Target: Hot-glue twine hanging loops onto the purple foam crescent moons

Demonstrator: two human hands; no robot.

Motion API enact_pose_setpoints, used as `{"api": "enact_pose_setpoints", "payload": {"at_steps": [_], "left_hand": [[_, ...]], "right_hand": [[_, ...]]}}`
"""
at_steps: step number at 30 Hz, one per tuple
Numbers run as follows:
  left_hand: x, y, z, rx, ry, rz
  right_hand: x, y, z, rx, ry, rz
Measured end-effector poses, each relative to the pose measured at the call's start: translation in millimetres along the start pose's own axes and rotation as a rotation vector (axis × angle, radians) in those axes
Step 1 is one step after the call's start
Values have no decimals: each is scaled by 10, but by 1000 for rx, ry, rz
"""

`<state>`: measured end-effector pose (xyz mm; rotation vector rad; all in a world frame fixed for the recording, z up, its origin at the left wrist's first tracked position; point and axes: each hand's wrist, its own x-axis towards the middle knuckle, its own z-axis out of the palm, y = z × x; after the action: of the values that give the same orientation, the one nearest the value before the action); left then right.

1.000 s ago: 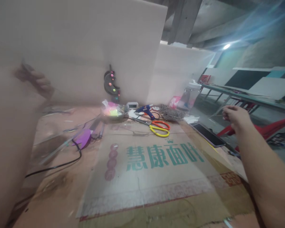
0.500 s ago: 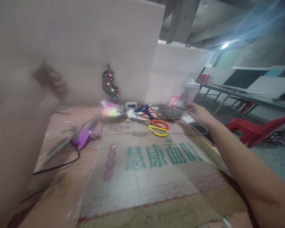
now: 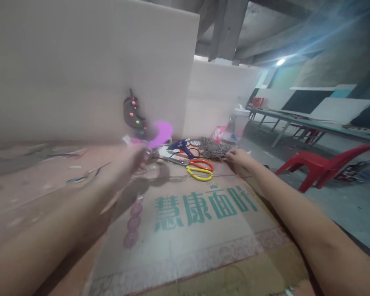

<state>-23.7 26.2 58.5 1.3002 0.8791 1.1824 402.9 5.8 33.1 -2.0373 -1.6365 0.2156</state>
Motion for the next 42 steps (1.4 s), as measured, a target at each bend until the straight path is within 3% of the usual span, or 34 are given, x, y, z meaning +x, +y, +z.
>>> {"api": "enact_pose_setpoints", "payload": {"at_steps": [3,8,13,20,25,29,31,34,35,37,40,42], "left_hand": [[-90,-304,176,35,-55,-100],[-152,-551,212,98,-113,-186],[-166,-605,210,105,-139,-160],[-193,-590,236,95,-139,-130],[-200,-584,238,90,-137,-136],[-189,-589,239,111,-152,-140],[-187,-586,246,112,-146,-148],[-192,-578,258,119,-143,-152],[-194,-576,260,122,-141,-154],[-200,-579,256,118,-138,-156],[-199,-599,237,107,-138,-154],[-192,-615,223,100,-148,-159]], "right_hand": [[-1,-101,-160,165,76,-33],[-92,-459,-327,419,136,-146],[-256,-818,-328,673,174,-253],[-488,-1068,-533,704,242,-426],[-595,-1119,-710,711,269,-456],[-699,-1015,-935,822,148,-495],[-775,-945,-1084,736,3,-510],[-831,-851,-1226,325,-399,-475],[-815,-821,-1221,181,-469,-427],[-718,-756,-1116,-7,-384,-295],[-434,-657,-806,-106,-13,-107],[-193,-617,-597,-131,36,-47]]}}
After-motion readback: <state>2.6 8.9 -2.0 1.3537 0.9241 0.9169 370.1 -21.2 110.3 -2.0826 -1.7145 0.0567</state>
